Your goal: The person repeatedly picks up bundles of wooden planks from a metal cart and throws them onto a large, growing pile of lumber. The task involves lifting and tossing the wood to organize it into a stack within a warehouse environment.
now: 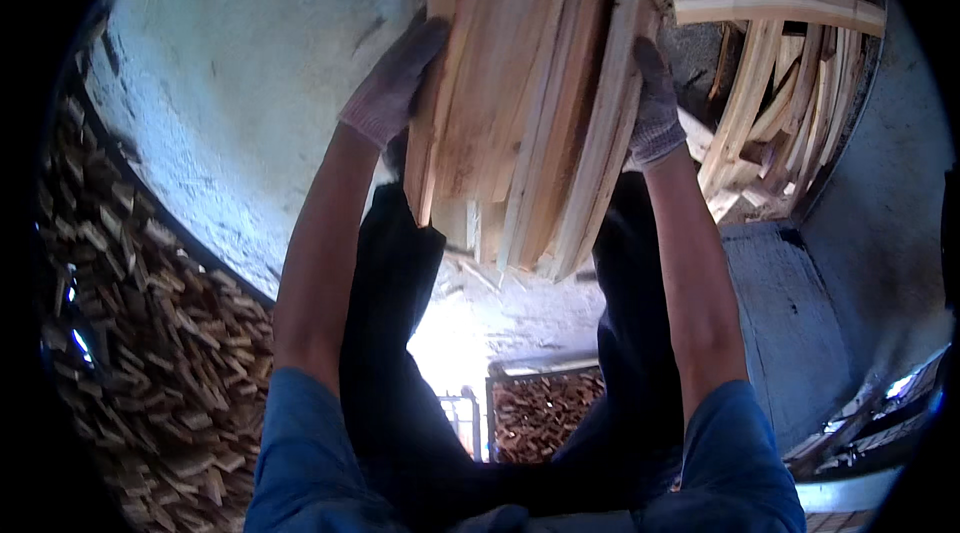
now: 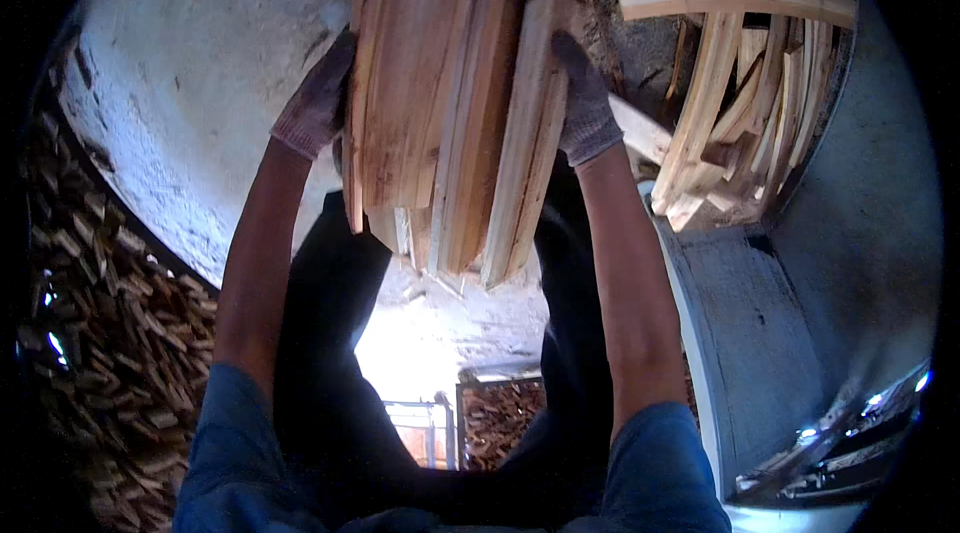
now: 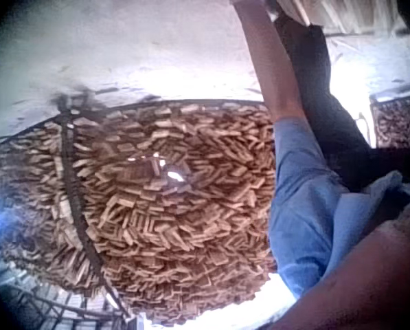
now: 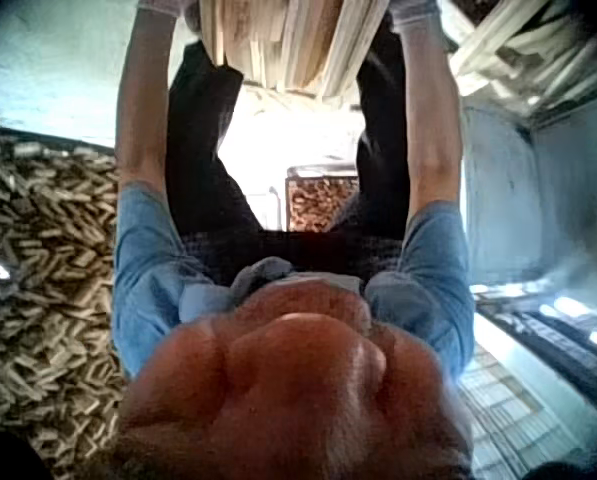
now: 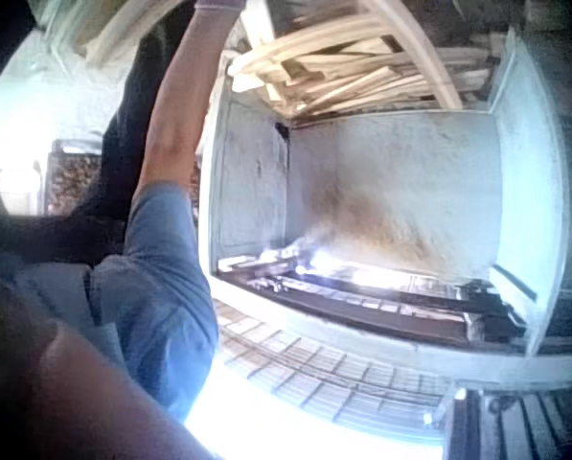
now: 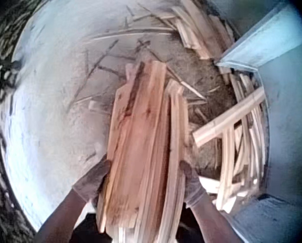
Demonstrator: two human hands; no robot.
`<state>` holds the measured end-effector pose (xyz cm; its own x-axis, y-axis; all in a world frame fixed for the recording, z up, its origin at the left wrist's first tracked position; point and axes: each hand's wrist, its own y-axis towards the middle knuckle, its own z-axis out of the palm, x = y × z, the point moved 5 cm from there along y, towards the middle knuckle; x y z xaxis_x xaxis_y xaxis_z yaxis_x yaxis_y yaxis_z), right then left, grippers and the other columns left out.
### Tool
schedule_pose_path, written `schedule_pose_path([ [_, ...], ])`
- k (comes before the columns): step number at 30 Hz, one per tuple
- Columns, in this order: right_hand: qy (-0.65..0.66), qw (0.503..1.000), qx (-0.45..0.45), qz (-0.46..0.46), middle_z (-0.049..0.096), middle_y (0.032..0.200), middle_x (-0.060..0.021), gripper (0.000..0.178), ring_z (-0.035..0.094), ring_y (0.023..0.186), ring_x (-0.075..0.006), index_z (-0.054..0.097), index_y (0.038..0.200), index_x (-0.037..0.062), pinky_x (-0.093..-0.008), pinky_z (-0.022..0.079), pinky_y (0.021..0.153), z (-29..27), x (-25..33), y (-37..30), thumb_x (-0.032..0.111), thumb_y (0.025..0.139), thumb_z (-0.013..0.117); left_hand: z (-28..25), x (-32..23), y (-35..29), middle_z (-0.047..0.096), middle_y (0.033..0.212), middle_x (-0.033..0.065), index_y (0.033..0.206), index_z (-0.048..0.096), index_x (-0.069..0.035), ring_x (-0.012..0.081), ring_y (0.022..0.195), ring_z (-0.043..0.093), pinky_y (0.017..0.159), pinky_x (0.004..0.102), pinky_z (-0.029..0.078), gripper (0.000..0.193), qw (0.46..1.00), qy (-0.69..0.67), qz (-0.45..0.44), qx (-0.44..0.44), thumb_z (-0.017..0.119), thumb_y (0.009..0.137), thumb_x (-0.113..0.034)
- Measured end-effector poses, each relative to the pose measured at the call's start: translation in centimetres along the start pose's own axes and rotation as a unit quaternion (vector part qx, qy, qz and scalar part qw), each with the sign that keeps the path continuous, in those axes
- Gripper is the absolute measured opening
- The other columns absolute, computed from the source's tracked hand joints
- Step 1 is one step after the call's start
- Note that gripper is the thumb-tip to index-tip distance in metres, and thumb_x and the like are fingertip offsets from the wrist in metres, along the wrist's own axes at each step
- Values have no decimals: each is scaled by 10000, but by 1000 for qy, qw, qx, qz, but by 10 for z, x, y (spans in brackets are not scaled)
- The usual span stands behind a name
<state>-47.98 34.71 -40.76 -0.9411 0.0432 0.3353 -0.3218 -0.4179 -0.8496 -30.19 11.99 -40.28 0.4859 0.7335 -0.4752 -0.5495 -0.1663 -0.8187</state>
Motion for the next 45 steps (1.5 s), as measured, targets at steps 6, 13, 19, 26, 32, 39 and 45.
schedule_pose_path([
  [6, -55, 998, -38, 0, 610, 1256, -153, 675, 616, 1103, -269, 492, 1377, 35, -387, 508, 973, 33, 12, -105, 515, 914, 598, 41, -56, -101, 474, 1428, 112, 1500, 338, -11, 192, 1275, 454, 1085, 338, 362, 843, 991, 99, 90, 17, 657, 895, -505],
  [13, -117, 992, 4, -47, 524, 1390, -94, 690, 507, 1253, -279, 445, 1429, 114, -412, 430, 1081, 151, 55, -292, 579, 927, 541, 59, -140, -281, 329, 1534, 171, 1535, 182, 21, 237, 1424, 287, 1190, 350, 197, 1025, 987, 113, 108, 28, 792, 772, -288],
  [19, -158, 973, 169, -5, 411, 1498, -121, 775, 409, 1335, -334, 382, 1482, 109, -452, 316, 1156, 166, 55, -406, 625, 914, 489, 90, -173, -486, 30, 1614, 228, 1560, 103, -30, 341, 1500, 10, 1211, 428, 96, 1137, 981, 129, 141, -12, 772, 766, -494],
  [26, -289, 923, 247, 55, 370, 1499, -152, 798, 388, 1332, -328, 246, 1532, 102, -418, 335, 1121, 236, 33, -496, 577, 939, 488, 124, -98, -619, 218, 1589, 192, 1563, 92, -33, 307, 1479, 163, 1207, 415, 149, 1100, 954, -36, 262, -143, 654, 829, -631],
  [32, -339, 861, 377, 38, 399, 1444, -188, 791, 439, 1275, -324, 283, 1494, 56, -410, 399, 1053, 274, -19, -573, 580, 938, 488, 120, -33, -754, 177, 1600, 199, 1557, 17, 4, 280, 1477, 159, 1198, 392, 155, 1157, 884, -41, 403, -233, 670, 810, -592],
  [39, -361, 780, 510, -33, 433, 1380, -231, 791, 500, 1209, -319, 326, 1448, 3, -402, 475, 974, 339, -68, -688, 584, 937, 487, 146, -15, -926, 214, 1584, 197, 1571, -9, -43, 254, 1434, 233, 1174, 372, 226, 1152, 782, -24, 552, -289, 740, 779, -415],
  [45, -331, 729, 571, -178, 550, 1212, -219, 850, 597, 1073, -255, 436, 1341, -50, -347, 541, 873, 392, -115, -817, 630, 861, 606, 163, 20, -1078, 238, 1548, 296, 1547, -61, -1, 340, 1438, 273, 1168, 409, 288, 1231, 708, 32, 596, -378, 771, 741, -417],
])
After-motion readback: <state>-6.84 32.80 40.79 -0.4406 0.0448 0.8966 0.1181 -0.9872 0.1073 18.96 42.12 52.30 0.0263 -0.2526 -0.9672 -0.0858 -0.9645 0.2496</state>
